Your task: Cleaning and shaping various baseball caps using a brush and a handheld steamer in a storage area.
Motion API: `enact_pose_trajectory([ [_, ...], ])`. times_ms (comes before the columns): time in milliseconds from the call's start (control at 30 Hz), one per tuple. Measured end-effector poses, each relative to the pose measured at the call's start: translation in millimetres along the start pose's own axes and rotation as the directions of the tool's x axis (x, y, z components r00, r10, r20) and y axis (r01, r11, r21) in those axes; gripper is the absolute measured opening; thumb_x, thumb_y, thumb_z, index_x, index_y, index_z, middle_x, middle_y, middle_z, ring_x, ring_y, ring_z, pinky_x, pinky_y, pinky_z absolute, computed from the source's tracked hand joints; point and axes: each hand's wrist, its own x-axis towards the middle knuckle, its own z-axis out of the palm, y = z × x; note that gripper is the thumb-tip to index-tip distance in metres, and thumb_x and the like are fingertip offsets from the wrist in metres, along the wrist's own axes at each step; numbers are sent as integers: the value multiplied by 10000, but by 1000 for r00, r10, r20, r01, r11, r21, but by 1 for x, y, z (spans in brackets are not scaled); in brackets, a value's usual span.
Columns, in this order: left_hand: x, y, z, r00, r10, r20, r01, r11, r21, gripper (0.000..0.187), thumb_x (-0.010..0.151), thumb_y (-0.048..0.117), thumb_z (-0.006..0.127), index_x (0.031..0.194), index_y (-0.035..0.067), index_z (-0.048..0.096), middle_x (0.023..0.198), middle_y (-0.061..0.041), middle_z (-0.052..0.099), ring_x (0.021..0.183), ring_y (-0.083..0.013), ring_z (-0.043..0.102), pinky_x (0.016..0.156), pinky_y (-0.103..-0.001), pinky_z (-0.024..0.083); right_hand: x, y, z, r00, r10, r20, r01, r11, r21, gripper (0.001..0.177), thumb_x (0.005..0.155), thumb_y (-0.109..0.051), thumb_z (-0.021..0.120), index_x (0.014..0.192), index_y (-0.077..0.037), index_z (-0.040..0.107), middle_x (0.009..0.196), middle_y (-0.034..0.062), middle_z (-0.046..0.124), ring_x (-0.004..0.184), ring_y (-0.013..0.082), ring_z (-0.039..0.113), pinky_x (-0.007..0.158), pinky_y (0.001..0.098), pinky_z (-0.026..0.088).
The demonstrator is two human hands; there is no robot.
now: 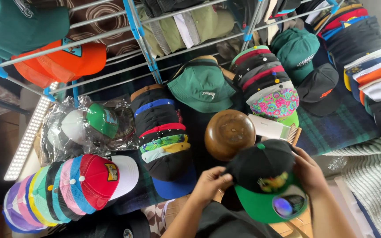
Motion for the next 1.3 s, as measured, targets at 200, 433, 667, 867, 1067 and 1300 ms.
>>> enact_pose_trajectory([
  [200,24,0,-28,900,58,-432,-97,993,-69,224,950,162,727,1159,83,722,829,24,627,675,-65,494,640,-208,428,94,38,50,996,0,95,18,980,-197,315,950,-256,704,1238,-132,683,1015,31,686,852,127,627,708,268,501],
  [433,45,-12,-26,805,30,-592,-183,963,-200,248,950,229,735,1161,110,681,829,31,568,687,-67,522,630,-203,441,145,77,43,956,216,197,-214,976,-32,330,993,-284,642,1304,-172,641,1084,101,706,959,262,670,797,401,554],
  [667,43,7,-2,724,-13,-690,-158,970,-184,509,908,245,726,1387,110,615,1160,-75,669,906,-161,632,761,-278,503,151,106,26,925,185,331,-226,970,91,245,1037,-287,598,1188,-96,630,1021,138,700,946,291,671,833,398,525],
  [867,47,16,27,535,-60,-843,-86,988,-126,585,867,375,702,1369,80,636,1339,-69,691,1253,-193,633,1073,-312,494,153,109,30,912,378,158,-381,924,-8,397,1069,-259,504,1429,-96,533,1395,66,620,1324,152,531,1110,281,390],
  [1067,58,8,32,437,4,-899,-148,987,-68,539,884,380,687,1325,70,663,1288,-76,705,1216,-199,652,1038,-316,512,163,111,31,924,273,269,-285,958,5,297,1050,-373,614,950,-93,629,817,117,653,792,291,658,716,404,528],
  [1300,69,-38,13,295,92,-951,-76,994,73,454,899,377,710,1254,101,645,1192,-29,697,1142,-158,656,1013,-290,488,150,94,31,964,137,229,-105,984,-146,301,1005,-361,649,1120,-88,599,879,100,651,793,254,655,688,391,511],
])
